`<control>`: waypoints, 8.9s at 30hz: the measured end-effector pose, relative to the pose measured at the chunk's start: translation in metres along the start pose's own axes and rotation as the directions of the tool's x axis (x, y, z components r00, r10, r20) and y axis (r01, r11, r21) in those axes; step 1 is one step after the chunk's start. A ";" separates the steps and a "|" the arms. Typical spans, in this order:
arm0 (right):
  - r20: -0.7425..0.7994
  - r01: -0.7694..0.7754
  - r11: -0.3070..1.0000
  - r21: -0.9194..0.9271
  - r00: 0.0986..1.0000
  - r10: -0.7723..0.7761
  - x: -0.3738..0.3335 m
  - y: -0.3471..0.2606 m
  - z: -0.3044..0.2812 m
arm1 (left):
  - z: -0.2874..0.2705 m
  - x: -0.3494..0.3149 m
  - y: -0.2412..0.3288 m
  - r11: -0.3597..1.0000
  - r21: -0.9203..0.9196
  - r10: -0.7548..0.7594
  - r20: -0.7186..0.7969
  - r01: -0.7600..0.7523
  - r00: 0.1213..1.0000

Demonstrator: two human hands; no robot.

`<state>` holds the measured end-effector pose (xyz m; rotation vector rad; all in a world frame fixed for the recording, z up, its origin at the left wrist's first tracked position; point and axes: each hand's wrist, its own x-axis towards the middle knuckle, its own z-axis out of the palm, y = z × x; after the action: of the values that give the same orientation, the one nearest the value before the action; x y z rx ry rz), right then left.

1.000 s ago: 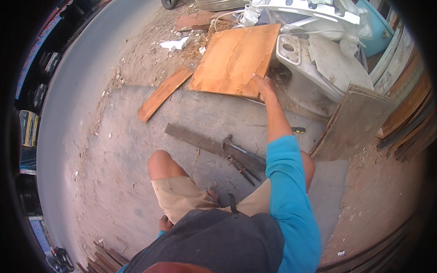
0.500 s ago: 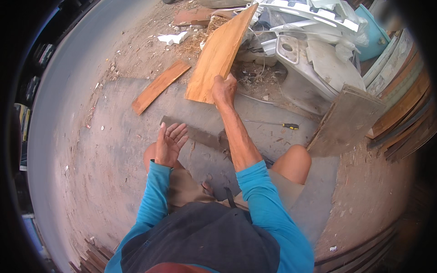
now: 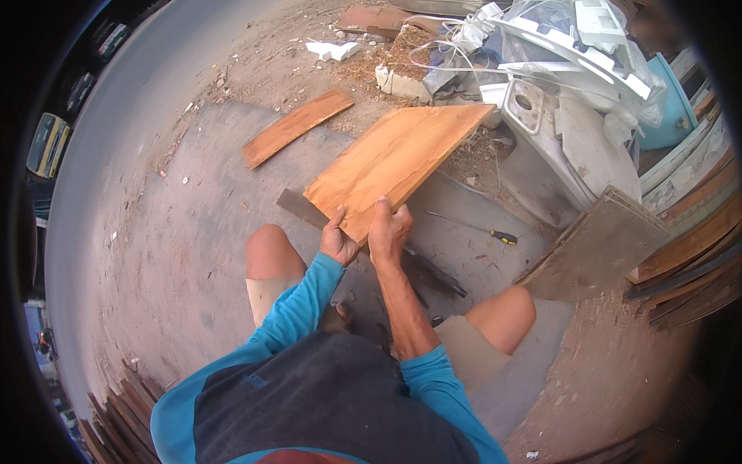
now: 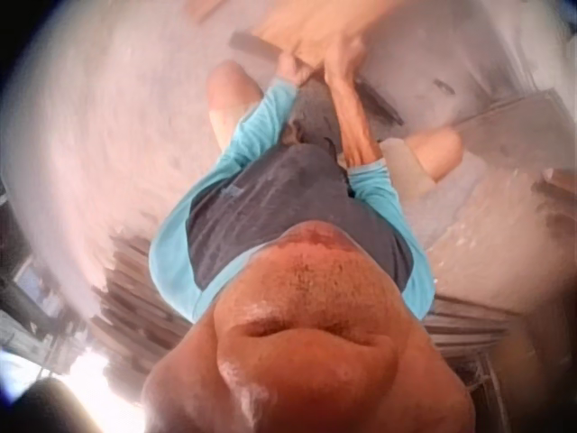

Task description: The person walks through a cluttered workshop, selects a piece of plywood, and sits on the ground. They use a hammer and pliers to remove nails and separate the plywood into smaller pieces.

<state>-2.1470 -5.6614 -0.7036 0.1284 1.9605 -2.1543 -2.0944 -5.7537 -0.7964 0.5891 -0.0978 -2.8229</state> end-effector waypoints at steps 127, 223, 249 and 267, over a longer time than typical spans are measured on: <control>0.317 0.357 -0.071 -0.931 0.892 0.323 0.058 0.143 -0.356 | -0.303 -0.046 0.233 -0.476 0.819 0.618 0.053 0.319 0.784; 0.591 0.494 0.665 -0.560 0.801 -0.097 -0.002 0.184 0.068 | -0.192 0.026 0.146 -0.329 0.781 0.539 -0.306 0.531 0.784; 0.580 0.479 0.638 -0.603 0.812 -0.062 0.010 0.181 0.064 | -0.204 0.031 0.144 -0.356 0.763 0.605 -0.251 0.540 0.755; 0.665 0.633 0.448 -0.631 0.739 -0.108 0.016 0.198 0.068 | -0.204 0.034 0.139 -0.390 0.760 0.593 -0.225 0.520 0.773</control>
<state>-2.1122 -5.7468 -0.8921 -1.0946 2.5094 -0.9100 -2.0101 -5.8998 -0.9796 1.6946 -2.5774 -1.0646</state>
